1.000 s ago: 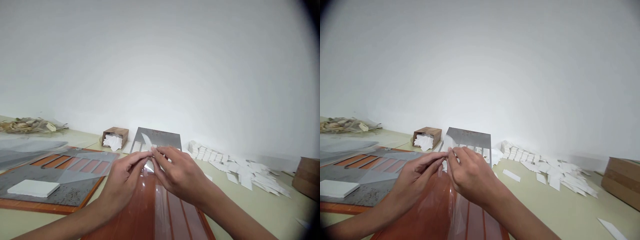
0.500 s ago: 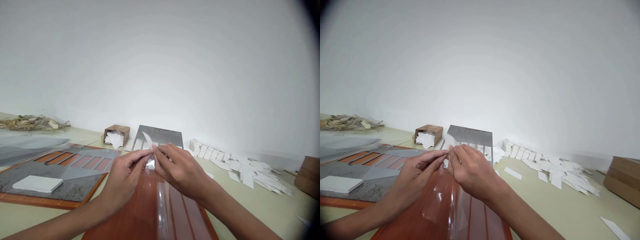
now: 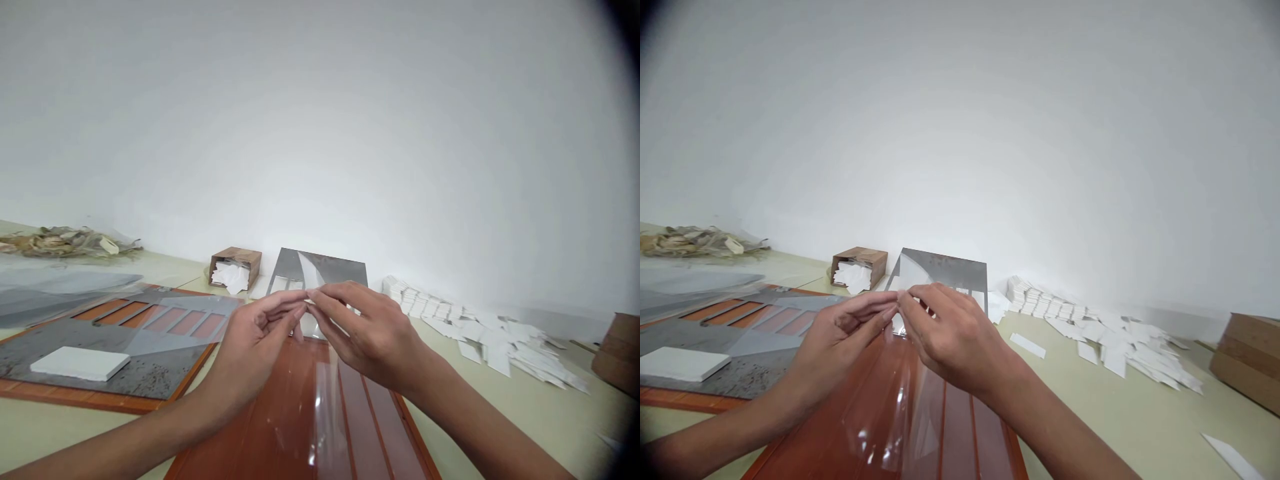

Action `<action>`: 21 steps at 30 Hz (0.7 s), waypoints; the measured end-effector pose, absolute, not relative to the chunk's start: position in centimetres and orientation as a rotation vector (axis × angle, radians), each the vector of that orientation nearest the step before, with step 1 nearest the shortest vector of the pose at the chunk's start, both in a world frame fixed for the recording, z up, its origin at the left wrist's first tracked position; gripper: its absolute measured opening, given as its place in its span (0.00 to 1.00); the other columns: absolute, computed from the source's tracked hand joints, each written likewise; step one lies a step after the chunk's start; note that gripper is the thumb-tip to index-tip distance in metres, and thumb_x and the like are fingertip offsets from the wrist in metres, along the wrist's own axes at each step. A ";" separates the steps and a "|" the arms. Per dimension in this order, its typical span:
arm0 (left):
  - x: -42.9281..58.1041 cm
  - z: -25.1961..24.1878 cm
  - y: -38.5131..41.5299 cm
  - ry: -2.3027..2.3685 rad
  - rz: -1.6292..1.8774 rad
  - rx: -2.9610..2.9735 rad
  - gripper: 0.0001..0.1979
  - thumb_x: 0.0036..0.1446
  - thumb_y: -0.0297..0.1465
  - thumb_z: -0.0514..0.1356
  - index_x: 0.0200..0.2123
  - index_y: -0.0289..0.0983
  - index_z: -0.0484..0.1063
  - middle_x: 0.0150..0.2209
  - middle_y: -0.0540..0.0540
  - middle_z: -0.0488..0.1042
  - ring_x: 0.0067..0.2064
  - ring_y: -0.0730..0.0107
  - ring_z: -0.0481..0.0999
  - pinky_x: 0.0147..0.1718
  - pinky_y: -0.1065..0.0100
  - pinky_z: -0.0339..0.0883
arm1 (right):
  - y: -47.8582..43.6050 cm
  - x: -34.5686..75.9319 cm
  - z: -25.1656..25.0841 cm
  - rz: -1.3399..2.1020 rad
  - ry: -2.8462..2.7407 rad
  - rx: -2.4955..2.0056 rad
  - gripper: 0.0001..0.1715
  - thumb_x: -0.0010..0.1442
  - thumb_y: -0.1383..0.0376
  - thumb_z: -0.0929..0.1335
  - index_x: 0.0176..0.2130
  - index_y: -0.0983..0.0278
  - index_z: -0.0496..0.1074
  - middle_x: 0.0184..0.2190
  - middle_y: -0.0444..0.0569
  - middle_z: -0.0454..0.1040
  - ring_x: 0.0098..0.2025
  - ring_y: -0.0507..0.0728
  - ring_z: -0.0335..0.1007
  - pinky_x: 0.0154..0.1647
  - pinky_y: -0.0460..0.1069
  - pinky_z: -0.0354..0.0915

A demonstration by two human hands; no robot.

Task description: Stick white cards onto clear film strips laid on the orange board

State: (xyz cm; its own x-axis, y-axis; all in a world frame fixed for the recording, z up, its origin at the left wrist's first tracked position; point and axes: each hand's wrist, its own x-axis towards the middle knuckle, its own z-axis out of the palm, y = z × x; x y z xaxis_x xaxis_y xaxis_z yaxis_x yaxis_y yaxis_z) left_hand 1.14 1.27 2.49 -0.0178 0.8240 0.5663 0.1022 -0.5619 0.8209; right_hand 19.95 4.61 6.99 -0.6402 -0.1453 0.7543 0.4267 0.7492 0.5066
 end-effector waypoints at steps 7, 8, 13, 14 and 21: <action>1.2 3.3 1.6 0.955 1.621 1.541 0.10 0.59 0.38 0.68 0.41 0.39 0.80 0.33 0.48 0.82 0.37 0.68 0.79 0.39 0.69 0.72 | 4.8 20.0 6.9 -0.856 -2.092 -0.246 0.09 0.67 0.75 0.67 0.45 0.72 0.76 0.39 0.54 0.80 0.38 0.55 0.77 0.33 0.49 0.74; 1.2 3.3 1.7 0.942 1.616 1.521 0.10 0.59 0.37 0.68 0.41 0.39 0.81 0.36 0.47 0.83 0.38 0.67 0.80 0.40 0.69 0.72 | 4.9 20.0 6.9 -0.847 -2.098 -0.253 0.09 0.67 0.75 0.67 0.44 0.72 0.77 0.38 0.55 0.80 0.38 0.56 0.77 0.32 0.49 0.74; 1.1 3.0 1.7 0.910 1.610 1.492 0.12 0.59 0.37 0.69 0.44 0.40 0.80 0.39 0.47 0.84 0.42 0.68 0.81 0.45 0.69 0.73 | 5.0 20.0 6.8 -0.724 -2.135 -0.342 0.08 0.66 0.72 0.68 0.40 0.71 0.79 0.36 0.52 0.81 0.36 0.56 0.77 0.33 0.49 0.72; 1.1 3.0 1.7 0.906 1.621 1.499 0.12 0.59 0.37 0.69 0.44 0.40 0.78 0.38 0.48 0.84 0.42 0.68 0.81 0.45 0.69 0.72 | 5.0 20.0 6.9 -0.678 -2.140 -0.351 0.09 0.67 0.71 0.68 0.40 0.70 0.80 0.36 0.52 0.81 0.35 0.55 0.77 0.33 0.49 0.72; 1.2 3.0 2.0 0.790 1.705 1.623 0.10 0.62 0.33 0.67 0.44 0.40 0.72 0.43 0.48 0.82 0.49 0.68 0.80 0.51 0.68 0.72 | 4.6 20.1 7.9 -0.312 -2.205 -0.387 0.09 0.66 0.68 0.69 0.42 0.65 0.82 0.35 0.46 0.83 0.32 0.51 0.77 0.31 0.45 0.69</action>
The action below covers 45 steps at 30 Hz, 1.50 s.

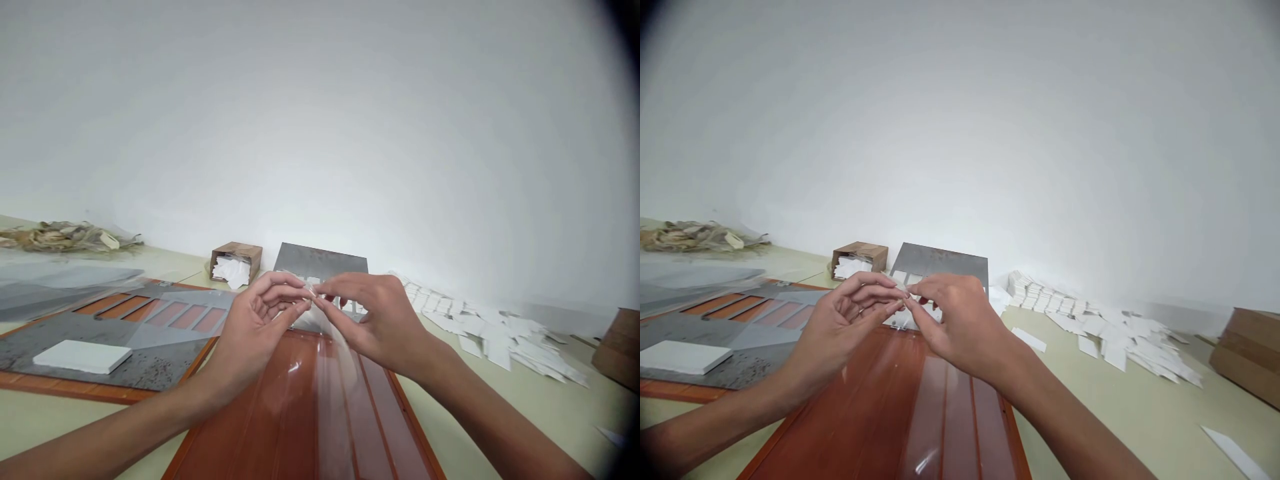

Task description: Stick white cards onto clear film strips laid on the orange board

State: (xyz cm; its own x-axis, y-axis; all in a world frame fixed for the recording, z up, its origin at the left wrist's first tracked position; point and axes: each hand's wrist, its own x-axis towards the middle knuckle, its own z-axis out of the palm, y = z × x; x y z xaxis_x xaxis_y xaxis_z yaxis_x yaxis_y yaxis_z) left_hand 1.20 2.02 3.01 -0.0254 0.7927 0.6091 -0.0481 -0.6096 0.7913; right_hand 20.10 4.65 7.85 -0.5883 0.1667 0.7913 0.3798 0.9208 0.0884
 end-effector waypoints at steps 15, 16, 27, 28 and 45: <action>0.6 2.9 2.2 0.917 1.543 1.575 0.10 0.59 0.38 0.69 0.41 0.40 0.82 0.40 0.47 0.84 0.43 0.66 0.82 0.46 0.69 0.76 | 4.8 19.8 7.6 -0.182 -2.224 -0.436 0.11 0.65 0.71 0.69 0.39 0.61 0.82 0.32 0.41 0.82 0.31 0.49 0.76 0.29 0.44 0.67; 0.6 3.0 2.2 0.922 1.550 1.580 0.09 0.59 0.38 0.69 0.40 0.41 0.82 0.40 0.48 0.84 0.42 0.67 0.82 0.45 0.70 0.76 | 4.8 19.9 7.5 -0.204 -2.229 -0.425 0.11 0.65 0.71 0.69 0.39 0.61 0.82 0.32 0.42 0.82 0.31 0.49 0.76 0.30 0.43 0.67; 0.9 3.0 1.8 0.985 1.634 1.754 0.07 0.62 0.34 0.66 0.40 0.40 0.82 0.40 0.48 0.84 0.43 0.64 0.81 0.44 0.69 0.75 | 4.8 19.9 6.4 -0.763 -2.349 -0.448 0.15 0.67 0.76 0.61 0.33 0.69 0.75 0.34 0.54 0.76 0.35 0.56 0.71 0.33 0.50 0.66; 0.9 3.0 1.8 0.984 1.639 1.780 0.06 0.62 0.34 0.66 0.40 0.41 0.82 0.40 0.48 0.83 0.43 0.65 0.81 0.44 0.70 0.75 | 4.8 19.9 6.4 -0.828 -2.340 -0.435 0.16 0.67 0.77 0.61 0.34 0.69 0.75 0.32 0.54 0.75 0.33 0.56 0.69 0.31 0.50 0.64; 0.7 2.5 2.3 0.983 1.617 1.808 0.03 0.61 0.32 0.67 0.38 0.42 0.81 0.37 0.51 0.83 0.41 0.67 0.81 0.43 0.70 0.74 | 5.1 20.0 6.6 -0.891 -2.407 -0.390 0.16 0.64 0.79 0.61 0.32 0.70 0.75 0.26 0.48 0.68 0.30 0.54 0.58 0.32 0.50 0.58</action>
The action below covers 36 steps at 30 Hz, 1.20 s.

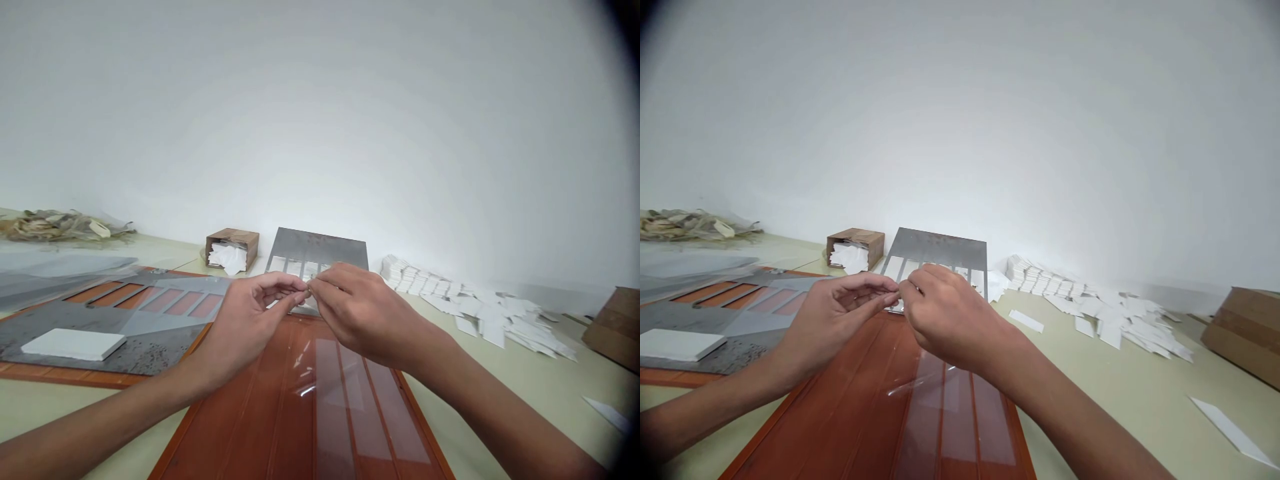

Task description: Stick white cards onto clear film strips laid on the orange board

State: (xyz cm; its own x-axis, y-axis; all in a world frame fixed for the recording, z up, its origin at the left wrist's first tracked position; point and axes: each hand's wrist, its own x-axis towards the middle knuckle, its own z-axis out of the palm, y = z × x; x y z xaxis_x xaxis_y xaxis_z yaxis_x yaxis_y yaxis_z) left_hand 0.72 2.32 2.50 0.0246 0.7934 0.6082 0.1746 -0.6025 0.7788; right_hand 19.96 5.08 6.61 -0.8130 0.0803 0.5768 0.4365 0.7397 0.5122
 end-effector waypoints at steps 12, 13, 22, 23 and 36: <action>0.8 2.8 2.2 0.938 1.578 1.731 0.06 0.61 0.35 0.68 0.39 0.40 0.80 0.39 0.50 0.82 0.43 0.70 0.80 0.44 0.73 0.74 | 5.2 20.0 6.9 -0.380 -2.315 -0.406 0.12 0.66 0.72 0.65 0.34 0.70 0.79 0.30 0.48 0.77 0.32 0.52 0.73 0.32 0.47 0.65; 0.7 2.8 2.2 0.931 1.583 1.731 0.05 0.61 0.35 0.67 0.39 0.41 0.80 0.39 0.51 0.82 0.43 0.70 0.80 0.44 0.73 0.74 | 5.1 20.0 7.0 -0.332 -2.301 -0.408 0.12 0.66 0.73 0.66 0.33 0.69 0.79 0.28 0.47 0.77 0.31 0.52 0.73 0.32 0.46 0.64; 0.9 3.0 2.3 0.809 1.534 1.719 0.04 0.64 0.33 0.65 0.41 0.42 0.79 0.41 0.51 0.82 0.46 0.72 0.79 0.47 0.76 0.72 | 5.9 20.1 6.9 -0.290 -2.202 -0.305 0.07 0.66 0.67 0.71 0.36 0.67 0.79 0.29 0.44 0.79 0.30 0.48 0.72 0.31 0.43 0.63; 0.9 3.0 2.3 0.807 1.529 1.709 0.04 0.64 0.33 0.66 0.41 0.42 0.79 0.41 0.51 0.82 0.46 0.72 0.79 0.47 0.76 0.72 | 6.1 20.1 6.9 -0.298 -2.197 -0.294 0.08 0.67 0.68 0.70 0.36 0.67 0.78 0.29 0.44 0.79 0.30 0.48 0.72 0.31 0.43 0.63; 0.6 3.0 2.7 0.915 1.527 1.530 0.11 0.56 0.39 0.72 0.37 0.40 0.79 0.36 0.50 0.80 0.40 0.73 0.78 0.42 0.75 0.70 | 6.6 20.0 6.8 -0.011 -1.978 -0.507 0.10 0.66 0.66 0.69 0.32 0.65 0.77 0.26 0.44 0.75 0.28 0.49 0.68 0.29 0.46 0.62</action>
State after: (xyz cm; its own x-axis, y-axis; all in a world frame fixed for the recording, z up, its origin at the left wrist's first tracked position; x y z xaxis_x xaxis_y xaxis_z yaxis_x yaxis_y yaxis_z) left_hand 0.60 2.74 3.04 0.0218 0.8961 0.4432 -0.0316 -0.4425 0.8962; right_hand 19.96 6.63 6.85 -0.3646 0.3445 0.8651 0.3545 0.9104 -0.2132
